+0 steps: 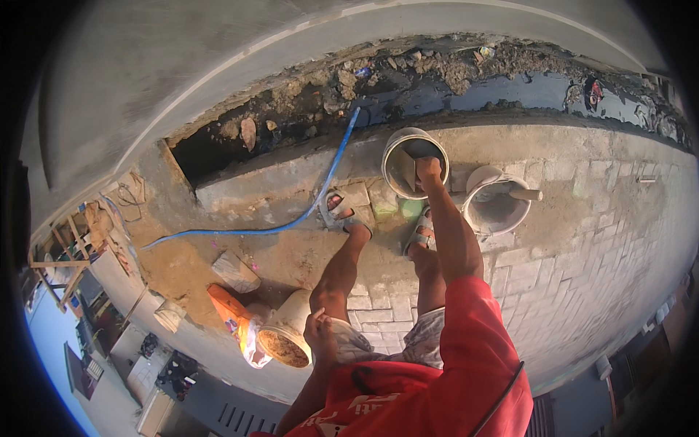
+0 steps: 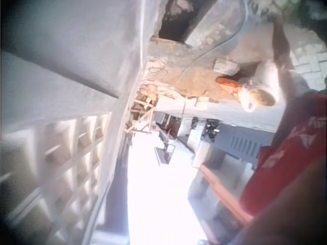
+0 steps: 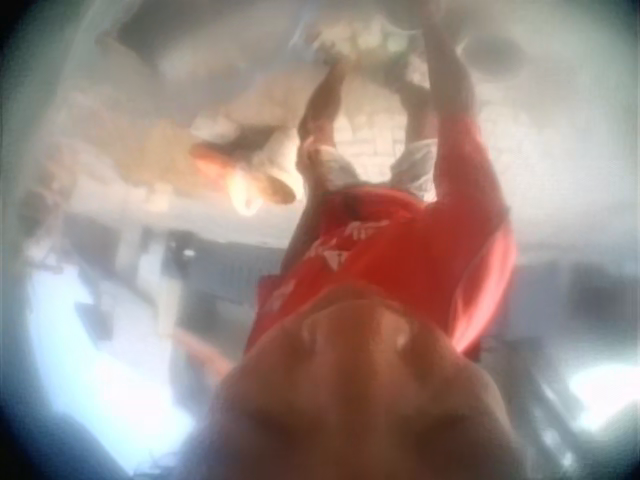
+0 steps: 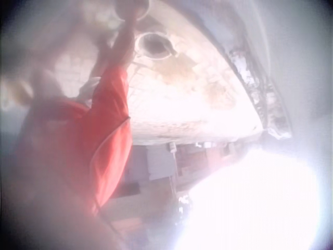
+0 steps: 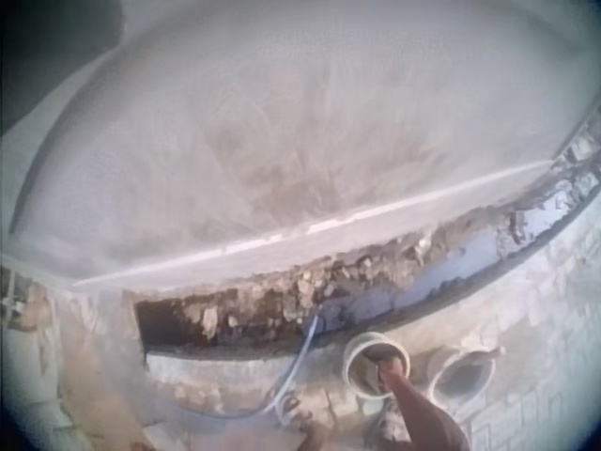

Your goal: The person applies plaster to a geometrically patterned ceiling using a trowel. They repeatedly scoop plaster from a bucket and smooth it into the recessed sections of the ceiling.

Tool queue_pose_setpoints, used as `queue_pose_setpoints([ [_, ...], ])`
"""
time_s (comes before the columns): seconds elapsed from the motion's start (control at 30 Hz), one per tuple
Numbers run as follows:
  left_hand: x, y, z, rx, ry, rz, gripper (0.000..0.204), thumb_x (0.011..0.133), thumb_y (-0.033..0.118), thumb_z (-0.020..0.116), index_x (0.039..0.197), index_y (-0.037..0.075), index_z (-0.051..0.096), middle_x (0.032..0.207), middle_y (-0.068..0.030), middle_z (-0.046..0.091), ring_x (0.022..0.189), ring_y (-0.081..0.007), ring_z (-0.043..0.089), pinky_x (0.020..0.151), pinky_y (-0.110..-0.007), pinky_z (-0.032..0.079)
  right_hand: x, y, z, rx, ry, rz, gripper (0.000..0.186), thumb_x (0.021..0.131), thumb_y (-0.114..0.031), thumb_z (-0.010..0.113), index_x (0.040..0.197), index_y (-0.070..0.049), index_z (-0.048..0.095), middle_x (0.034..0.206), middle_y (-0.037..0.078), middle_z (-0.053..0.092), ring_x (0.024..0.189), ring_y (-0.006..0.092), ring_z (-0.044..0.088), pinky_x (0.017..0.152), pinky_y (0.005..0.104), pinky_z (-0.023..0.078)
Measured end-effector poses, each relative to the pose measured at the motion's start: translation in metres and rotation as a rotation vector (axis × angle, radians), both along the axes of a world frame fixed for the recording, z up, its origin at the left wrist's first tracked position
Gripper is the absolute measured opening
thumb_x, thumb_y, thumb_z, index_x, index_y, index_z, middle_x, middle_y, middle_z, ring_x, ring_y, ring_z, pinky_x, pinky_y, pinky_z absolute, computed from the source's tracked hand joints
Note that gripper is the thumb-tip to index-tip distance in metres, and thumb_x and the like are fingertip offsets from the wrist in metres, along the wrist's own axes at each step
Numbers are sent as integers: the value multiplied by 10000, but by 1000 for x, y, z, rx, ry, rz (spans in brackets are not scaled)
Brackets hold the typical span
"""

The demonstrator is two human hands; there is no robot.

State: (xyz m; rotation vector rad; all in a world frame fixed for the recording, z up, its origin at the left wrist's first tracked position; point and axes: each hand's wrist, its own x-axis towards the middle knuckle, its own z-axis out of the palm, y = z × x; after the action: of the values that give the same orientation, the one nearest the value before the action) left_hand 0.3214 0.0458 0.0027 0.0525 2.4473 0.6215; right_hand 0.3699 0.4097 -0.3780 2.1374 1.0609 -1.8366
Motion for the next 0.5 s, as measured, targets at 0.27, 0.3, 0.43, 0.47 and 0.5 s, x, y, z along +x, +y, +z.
queue_pose_setpoints([
  [0.27,12,-9,-8,2,113,-119,366,896,328,622,1058,0,638,904,-150,645,829,-256,626,757,-365,491,-12,-6,45,-47,95,21,205,888,-164,559,993,-16,654,949,146,676,768,253,674,610,375,566],
  [0.3,13,-13,-11,3,89,-97,342,893,317,616,1059,19,640,908,-154,647,830,-290,623,758,-383,489,-7,-8,64,-83,166,-267,214,900,-164,551,1024,-18,645,968,138,676,806,249,675,648,383,573],
  [0.43,17,-14,-15,70,20,-96,275,887,267,615,1074,67,637,914,-154,648,828,-320,623,747,-397,489,68,5,88,-205,514,-436,267,918,-176,559,1117,-7,609,1029,108,670,900,230,658,749,397,559],
  [0.47,19,-16,-14,101,35,-108,266,888,254,620,1081,72,634,914,-149,648,825,-302,626,740,-385,492,79,9,99,-273,664,-465,271,920,-176,563,1122,-2,609,1037,104,670,905,226,658,762,391,557],
  [0.5,20,-18,-16,131,0,-87,257,888,235,628,1090,76,626,901,-131,644,816,-271,624,725,-364,494,92,11,118,-339,797,-498,276,922,-176,566,1127,2,609,1046,101,669,910,222,657,775,385,555],
])
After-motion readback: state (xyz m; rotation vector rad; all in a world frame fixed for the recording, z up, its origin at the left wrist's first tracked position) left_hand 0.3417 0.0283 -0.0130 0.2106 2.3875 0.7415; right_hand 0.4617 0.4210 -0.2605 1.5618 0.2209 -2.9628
